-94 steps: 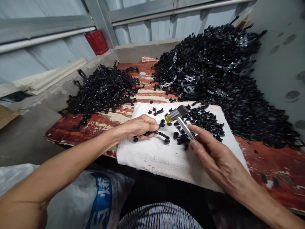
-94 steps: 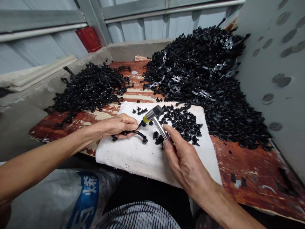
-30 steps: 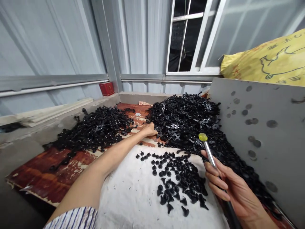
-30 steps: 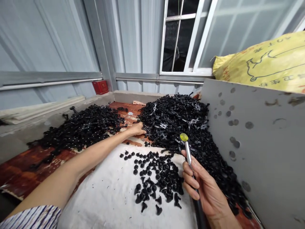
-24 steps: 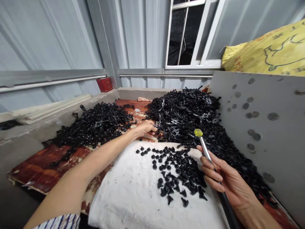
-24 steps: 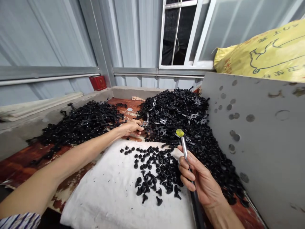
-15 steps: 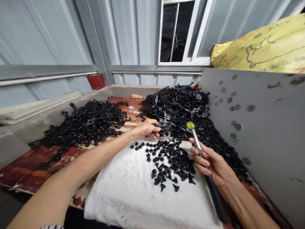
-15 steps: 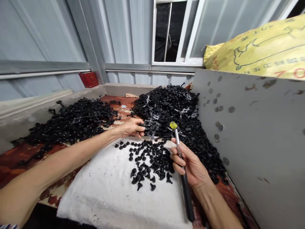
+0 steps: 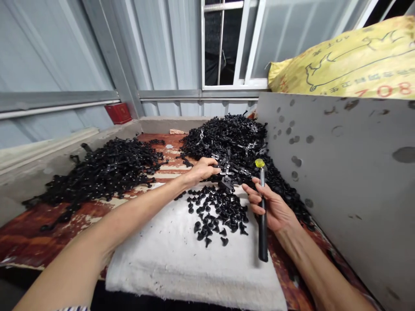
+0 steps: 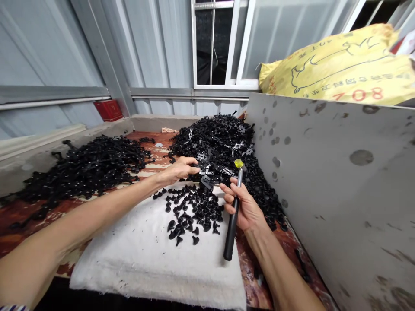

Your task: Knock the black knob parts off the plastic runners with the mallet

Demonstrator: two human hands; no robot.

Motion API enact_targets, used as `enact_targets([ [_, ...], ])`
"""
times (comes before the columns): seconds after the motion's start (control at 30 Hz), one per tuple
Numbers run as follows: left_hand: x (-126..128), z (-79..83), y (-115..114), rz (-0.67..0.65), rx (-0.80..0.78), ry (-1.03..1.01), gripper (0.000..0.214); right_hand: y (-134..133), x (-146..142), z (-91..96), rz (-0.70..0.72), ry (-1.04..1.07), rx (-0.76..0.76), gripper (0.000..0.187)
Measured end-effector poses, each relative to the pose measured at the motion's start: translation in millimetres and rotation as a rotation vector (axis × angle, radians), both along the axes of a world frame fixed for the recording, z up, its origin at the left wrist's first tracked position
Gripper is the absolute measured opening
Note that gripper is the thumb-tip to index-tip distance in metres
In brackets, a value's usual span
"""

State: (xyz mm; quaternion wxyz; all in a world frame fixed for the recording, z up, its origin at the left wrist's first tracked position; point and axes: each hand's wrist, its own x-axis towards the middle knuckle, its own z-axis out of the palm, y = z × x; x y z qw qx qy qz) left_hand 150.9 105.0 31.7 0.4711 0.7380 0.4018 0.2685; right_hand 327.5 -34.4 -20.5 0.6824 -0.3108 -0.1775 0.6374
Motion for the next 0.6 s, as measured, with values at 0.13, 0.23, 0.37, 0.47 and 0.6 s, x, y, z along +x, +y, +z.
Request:
enact_targets([
  [0.13, 0, 2.0, -10, -0.069, -0.001, 0.023, 0.008, 0, 1, -0.6, -0.021, -0.023, 0.016, 0.024],
  [0.23, 2, -1.9, -20, -0.139, -0.011, 0.04, 0.01, 2, 3, -5.7, -0.012, -0.051, 0.03, 0.015],
  [0.37, 5, -8.5, -31, -0.208, 0.009, 0.065, 0.012, 5, 10, -16.9, 0.006, -0.081, 0.051, 0.017],
  [0.47, 3, -7.9, -33, -0.225, 0.058, 0.079, 0.013, 7, 15, -23.1, 0.011, -0.096, 0.061, 0.018],
  [0.6, -4, 7.7, -29, -0.244, 0.215, 0.085, 0.03, 5, 14, -20.3, 0.029, -0.114, 0.073, 0.016],
])
